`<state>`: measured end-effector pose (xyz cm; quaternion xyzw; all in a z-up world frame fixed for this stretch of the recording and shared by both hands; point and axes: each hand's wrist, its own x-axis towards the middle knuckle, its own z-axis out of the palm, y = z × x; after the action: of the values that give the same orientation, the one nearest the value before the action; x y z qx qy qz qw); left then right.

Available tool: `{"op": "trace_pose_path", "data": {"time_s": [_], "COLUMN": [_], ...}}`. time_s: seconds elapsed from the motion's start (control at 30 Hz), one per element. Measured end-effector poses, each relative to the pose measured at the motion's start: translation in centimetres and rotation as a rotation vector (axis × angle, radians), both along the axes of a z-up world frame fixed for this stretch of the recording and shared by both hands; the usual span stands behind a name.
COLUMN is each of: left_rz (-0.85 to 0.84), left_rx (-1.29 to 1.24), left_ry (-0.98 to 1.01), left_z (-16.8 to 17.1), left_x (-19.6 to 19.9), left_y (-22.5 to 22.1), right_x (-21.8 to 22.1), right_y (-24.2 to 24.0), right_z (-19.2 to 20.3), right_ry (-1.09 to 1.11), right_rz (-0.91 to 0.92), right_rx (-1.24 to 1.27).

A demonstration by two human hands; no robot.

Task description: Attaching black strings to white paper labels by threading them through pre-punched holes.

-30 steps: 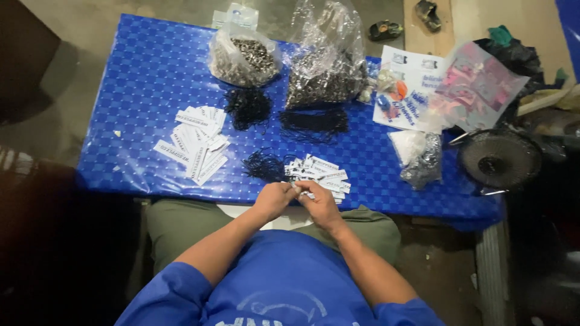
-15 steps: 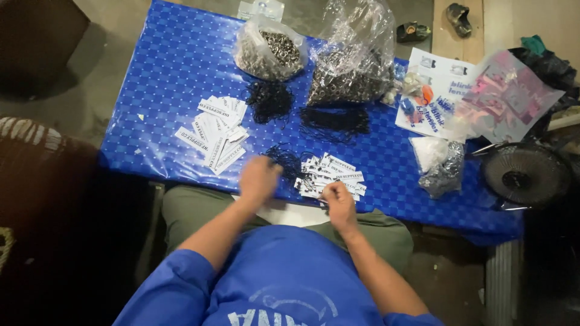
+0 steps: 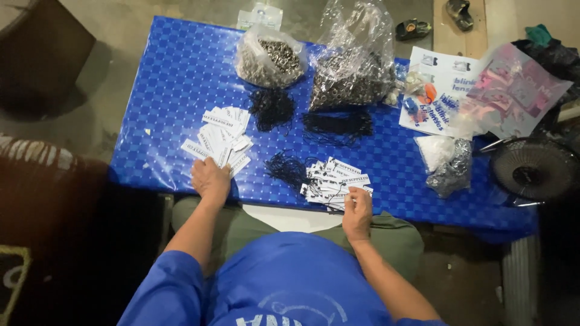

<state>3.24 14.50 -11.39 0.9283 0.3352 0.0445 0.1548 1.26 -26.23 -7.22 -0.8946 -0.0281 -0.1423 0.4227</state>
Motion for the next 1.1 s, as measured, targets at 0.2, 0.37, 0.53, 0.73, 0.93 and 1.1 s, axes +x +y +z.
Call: {"op": "trace_pose_path", "data": {"time_s": [0.2, 0.37, 0.53, 0.73, 0.93, 1.1], "left_rz": [-0.036, 0.039, 0.082, 0.187, 0.185, 0.129], "left_rx": [-0.044, -0.245, -0.365, -0.518, -0.524, -0.354], "left_ry": [0.061, 0.157, 0.171, 0.019, 0.011, 0.059], "left_z": [-1.3, 1.7, 1.1, 4.9, 10.5, 6.5], "left_x": [0.1, 0.4, 0.4, 0.7, 0.8, 1.4], "left_y": [1.7, 2.3, 3.1, 1.8, -0.4, 1.3], "right_x": [-0.2, -0.2, -0.3, -0.1, 0.0, -0.1], "right_y": [-0.1, -0.1, 0.2, 0.3, -0.2, -0.4], "right_z": [-2.5, -2.2, -1.5, -1.3, -2.2, -2.6], "right_ry": [-0.064, -0.071, -0.035, -0.052, -0.093, -0.098], "right_rz": [0.112, 0.107, 0.101, 0.109, 0.119, 0.120], "right_rx": [-0.108, -0.125, -0.098, -0.083, -0.056, -0.049]}}
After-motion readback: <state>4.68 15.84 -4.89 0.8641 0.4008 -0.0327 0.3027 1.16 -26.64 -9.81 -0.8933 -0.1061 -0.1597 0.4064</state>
